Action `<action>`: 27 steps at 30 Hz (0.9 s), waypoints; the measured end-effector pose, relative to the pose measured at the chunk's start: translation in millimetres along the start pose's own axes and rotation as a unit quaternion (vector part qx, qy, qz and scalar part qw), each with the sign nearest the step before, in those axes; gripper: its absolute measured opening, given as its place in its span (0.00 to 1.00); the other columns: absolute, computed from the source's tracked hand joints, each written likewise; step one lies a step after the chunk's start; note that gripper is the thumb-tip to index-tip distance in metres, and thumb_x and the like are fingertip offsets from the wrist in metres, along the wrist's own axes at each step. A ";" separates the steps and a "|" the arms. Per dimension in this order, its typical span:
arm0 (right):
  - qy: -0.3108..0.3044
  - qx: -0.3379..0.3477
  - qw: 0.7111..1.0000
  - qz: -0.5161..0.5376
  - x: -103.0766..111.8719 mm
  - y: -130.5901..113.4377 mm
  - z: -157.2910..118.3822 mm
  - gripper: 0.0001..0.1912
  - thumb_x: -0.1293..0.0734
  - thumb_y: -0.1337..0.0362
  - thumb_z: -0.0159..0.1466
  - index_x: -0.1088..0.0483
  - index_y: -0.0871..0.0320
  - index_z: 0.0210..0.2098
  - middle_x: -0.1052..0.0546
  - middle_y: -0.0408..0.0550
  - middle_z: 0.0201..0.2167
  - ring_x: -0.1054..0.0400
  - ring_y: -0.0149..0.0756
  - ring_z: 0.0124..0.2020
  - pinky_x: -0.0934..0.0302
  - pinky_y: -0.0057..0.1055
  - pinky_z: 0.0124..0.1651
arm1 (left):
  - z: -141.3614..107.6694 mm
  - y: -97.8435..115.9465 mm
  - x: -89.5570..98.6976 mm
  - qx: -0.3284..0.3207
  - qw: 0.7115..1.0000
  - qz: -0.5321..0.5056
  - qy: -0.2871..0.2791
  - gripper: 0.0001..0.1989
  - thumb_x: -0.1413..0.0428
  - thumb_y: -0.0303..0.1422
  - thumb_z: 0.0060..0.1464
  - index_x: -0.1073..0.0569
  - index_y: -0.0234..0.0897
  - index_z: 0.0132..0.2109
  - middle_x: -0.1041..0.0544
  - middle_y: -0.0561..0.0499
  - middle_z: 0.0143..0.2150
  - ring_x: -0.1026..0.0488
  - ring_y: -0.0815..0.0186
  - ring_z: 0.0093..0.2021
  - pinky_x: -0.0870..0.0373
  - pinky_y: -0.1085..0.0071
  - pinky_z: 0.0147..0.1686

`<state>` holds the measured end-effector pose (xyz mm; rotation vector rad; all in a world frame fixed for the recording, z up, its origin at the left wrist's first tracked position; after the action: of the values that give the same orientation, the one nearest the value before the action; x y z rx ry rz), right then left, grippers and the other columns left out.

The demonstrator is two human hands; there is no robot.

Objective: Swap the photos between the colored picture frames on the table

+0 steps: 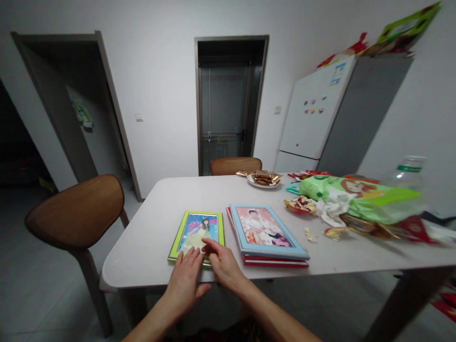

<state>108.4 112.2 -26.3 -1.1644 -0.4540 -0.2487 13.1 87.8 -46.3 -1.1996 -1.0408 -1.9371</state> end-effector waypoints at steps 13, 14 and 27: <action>0.247 -0.032 0.965 0.085 65.4 -3.0 -4.4 0.20 0.43 0.60 0.55 0.35 0.62 0.44 0.30 0.54 0.43 0.36 0.37 0.44 0.43 0.37 0.48 | 0.5 23.3 70.5 -0.015 0.988 -0.069 0.139 0.08 0.47 0.29 0.47 0.34 0.37 0.38 0.32 0.49 0.37 0.36 0.61 0.40 0.36 0.64 0.40; 0.259 -0.019 0.963 0.076 66.6 -9.8 -3.8 0.20 0.43 0.59 0.56 0.36 0.61 0.45 0.31 0.53 0.44 0.37 0.37 0.44 0.44 0.37 0.49 | 0.2 19.0 84.6 0.000 0.978 -0.119 0.173 0.07 0.49 0.29 0.48 0.34 0.37 0.38 0.32 0.49 0.37 0.36 0.62 0.40 0.36 0.65 0.40; -0.033 0.061 0.978 -0.199 -22.0 -27.4 6.8 0.17 0.39 0.66 0.53 0.32 0.61 0.43 0.33 0.56 0.46 0.40 0.40 0.47 0.47 0.35 0.50 | -42.3 -87.3 51.8 0.229 0.870 -0.393 0.189 0.27 0.49 0.35 0.45 0.42 0.33 0.53 0.32 0.43 0.48 0.33 0.60 0.47 0.37 0.65 0.46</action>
<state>76.1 107.1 -11.9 -0.9562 -0.7517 -0.5219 -96.4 89.0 -36.3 -0.0849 -1.8024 -2.1614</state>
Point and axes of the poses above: each hand's wrist, its own z-axis towards the middle knuckle, its own x-axis out of the back of the hand, y = z × x, the point moved 7 cm from there along z, towards the middle knuckle
